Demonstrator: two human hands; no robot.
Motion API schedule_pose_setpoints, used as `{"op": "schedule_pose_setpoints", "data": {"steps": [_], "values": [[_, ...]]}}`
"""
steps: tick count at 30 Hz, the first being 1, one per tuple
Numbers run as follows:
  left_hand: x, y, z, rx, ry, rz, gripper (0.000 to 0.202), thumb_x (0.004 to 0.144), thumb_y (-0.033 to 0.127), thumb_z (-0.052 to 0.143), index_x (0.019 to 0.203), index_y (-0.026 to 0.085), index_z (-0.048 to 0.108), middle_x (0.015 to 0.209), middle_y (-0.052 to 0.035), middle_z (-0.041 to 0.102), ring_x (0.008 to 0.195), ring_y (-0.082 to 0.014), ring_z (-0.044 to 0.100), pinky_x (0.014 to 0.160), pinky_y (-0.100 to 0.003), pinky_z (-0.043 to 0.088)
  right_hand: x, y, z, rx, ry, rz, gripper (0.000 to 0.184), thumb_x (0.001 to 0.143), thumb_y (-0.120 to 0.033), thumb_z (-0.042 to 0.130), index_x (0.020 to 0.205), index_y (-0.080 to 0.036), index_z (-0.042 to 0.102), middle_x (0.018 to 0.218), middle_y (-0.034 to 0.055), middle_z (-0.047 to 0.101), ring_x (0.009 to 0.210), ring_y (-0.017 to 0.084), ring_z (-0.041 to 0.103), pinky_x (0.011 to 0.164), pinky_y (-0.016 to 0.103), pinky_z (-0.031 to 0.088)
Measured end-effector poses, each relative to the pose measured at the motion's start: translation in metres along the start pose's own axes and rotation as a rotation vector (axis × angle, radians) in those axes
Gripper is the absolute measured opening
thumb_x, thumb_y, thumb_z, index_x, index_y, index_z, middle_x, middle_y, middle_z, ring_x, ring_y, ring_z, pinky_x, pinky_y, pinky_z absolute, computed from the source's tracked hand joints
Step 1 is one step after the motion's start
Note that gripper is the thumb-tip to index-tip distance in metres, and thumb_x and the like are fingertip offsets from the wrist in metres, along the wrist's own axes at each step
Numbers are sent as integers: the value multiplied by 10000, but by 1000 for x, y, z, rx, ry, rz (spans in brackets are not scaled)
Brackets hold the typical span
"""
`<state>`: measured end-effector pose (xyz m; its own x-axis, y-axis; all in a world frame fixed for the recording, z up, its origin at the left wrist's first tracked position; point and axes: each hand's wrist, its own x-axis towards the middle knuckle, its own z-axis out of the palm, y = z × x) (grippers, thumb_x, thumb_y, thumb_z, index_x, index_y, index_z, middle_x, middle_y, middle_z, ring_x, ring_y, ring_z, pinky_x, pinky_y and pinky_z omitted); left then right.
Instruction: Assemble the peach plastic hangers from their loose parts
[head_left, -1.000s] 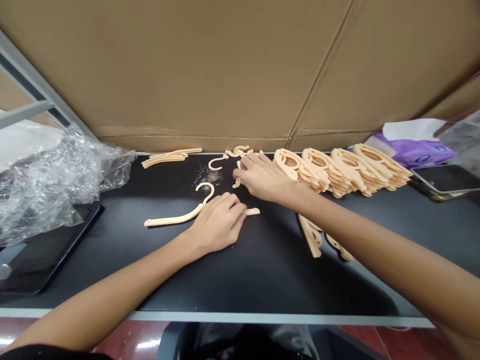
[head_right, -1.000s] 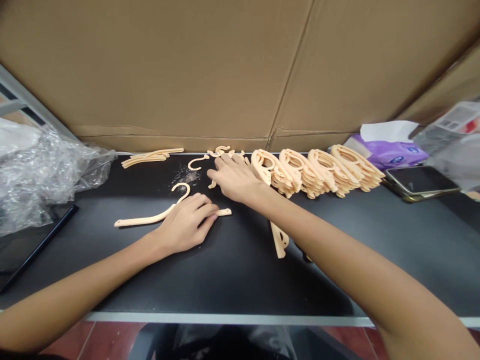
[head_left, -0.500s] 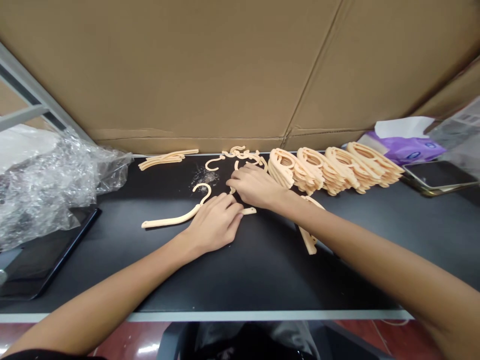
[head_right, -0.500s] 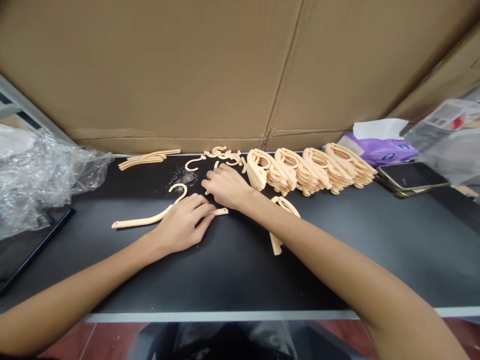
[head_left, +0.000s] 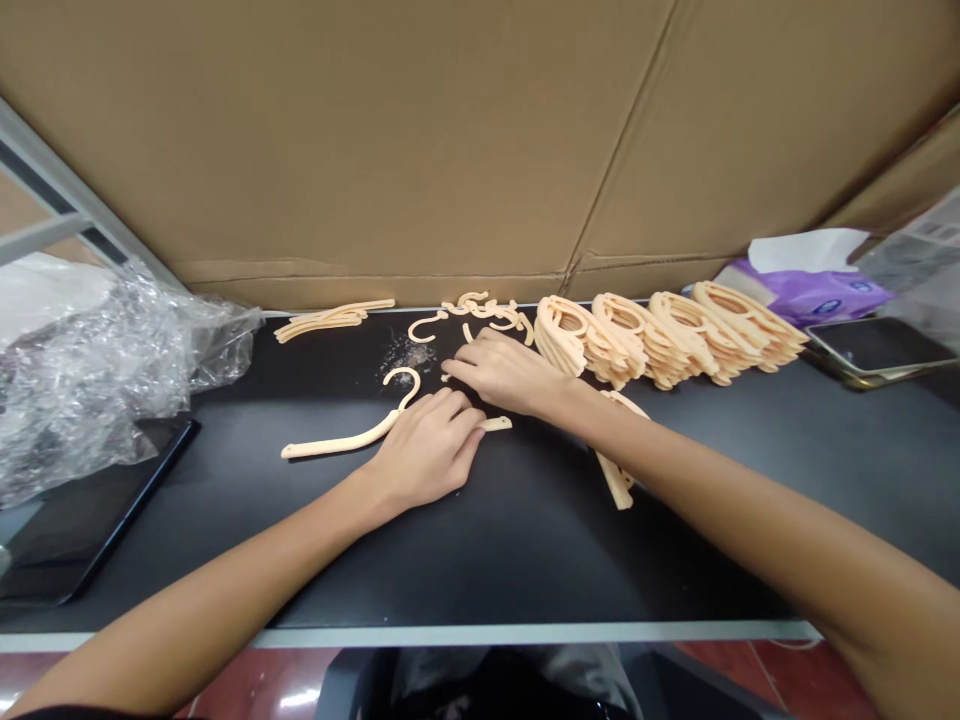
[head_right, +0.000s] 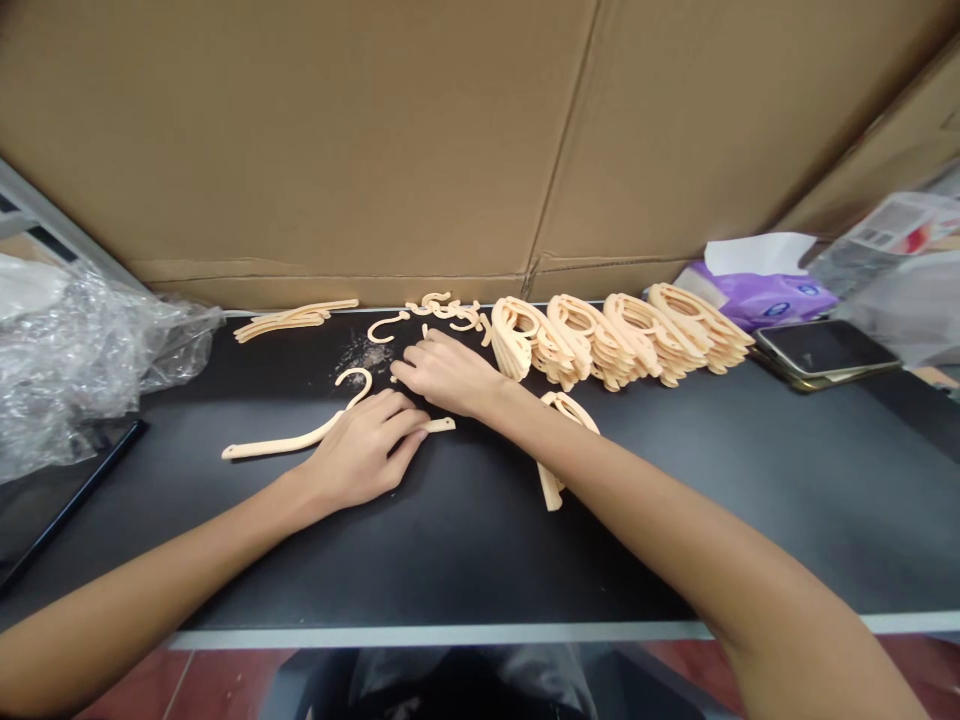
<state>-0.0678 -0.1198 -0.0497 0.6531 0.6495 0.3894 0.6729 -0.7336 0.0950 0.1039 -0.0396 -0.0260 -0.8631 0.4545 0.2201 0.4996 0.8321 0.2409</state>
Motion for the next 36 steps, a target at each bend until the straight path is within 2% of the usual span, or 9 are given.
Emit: {"op": "schedule_pose_setpoints", "data": {"steps": [4,7,11,13,16,20,29,32,36], "values": [[0,0,-1,-3,-19,-12,259,1002,213,463,1019,144,712,917,-86,670,862,-237,611,760,-387,507,1,3,12,50,165,-31,346,968,-42,369,1078,-81,694,918,134,698,809,218,597,843,370,409],[0,0,-2,-1,-24,-19,260,1004,213,463,1014,143,714,919,-85,671,871,-238,612,774,-390,507,-2,3,15,140,298,26,402,928,1,340,1070,-103,702,896,113,690,803,206,596,816,353,442],[1,0,-1,19,-32,-21,269,1013,218,452,993,147,711,898,-81,665,847,-234,609,760,-383,500,-20,-1,8,319,409,140,377,940,-33,385,1131,-105,703,941,110,712,844,195,632,788,324,497],[1,0,-1,21,-36,-25,269,1017,215,444,986,147,702,895,-81,661,846,-233,609,759,-380,498,-33,-4,3,401,438,183,333,950,-63,424,1104,-113,715,921,101,719,829,189,646,759,315,517],[2,-1,-2,11,-21,-33,234,1011,198,450,980,146,676,905,-79,661,849,-227,610,759,-372,499,-54,-7,-4,477,437,190,303,953,-82,449,1071,-141,722,919,90,730,830,187,664,747,320,539],[1,-2,-3,-24,1,-52,173,998,172,476,979,143,646,941,-77,666,865,-219,618,760,-355,507,-74,-10,-5,448,388,150,333,939,-42,444,1129,-137,701,962,102,741,854,194,674,758,327,549],[1,-5,-2,2,98,-59,111,987,179,527,957,162,633,914,-46,664,833,-192,621,725,-326,485,-84,-15,2,298,260,105,363,951,-28,390,1136,-103,694,932,124,713,844,210,637,782,349,525],[2,-4,-3,22,110,-67,105,980,175,536,941,166,633,901,-43,671,820,-189,623,712,-322,479,-83,-18,-1,259,229,104,352,995,-75,364,1114,-112,693,897,113,697,824,206,612,780,346,508],[2,-3,-2,49,119,-70,100,977,172,537,947,167,632,898,-42,679,814,-192,623,693,-322,472,-83,-22,-5,259,209,99,290,1038,-269,448,1068,-105,686,874,118,682,817,222,598,770,357,501]]}}
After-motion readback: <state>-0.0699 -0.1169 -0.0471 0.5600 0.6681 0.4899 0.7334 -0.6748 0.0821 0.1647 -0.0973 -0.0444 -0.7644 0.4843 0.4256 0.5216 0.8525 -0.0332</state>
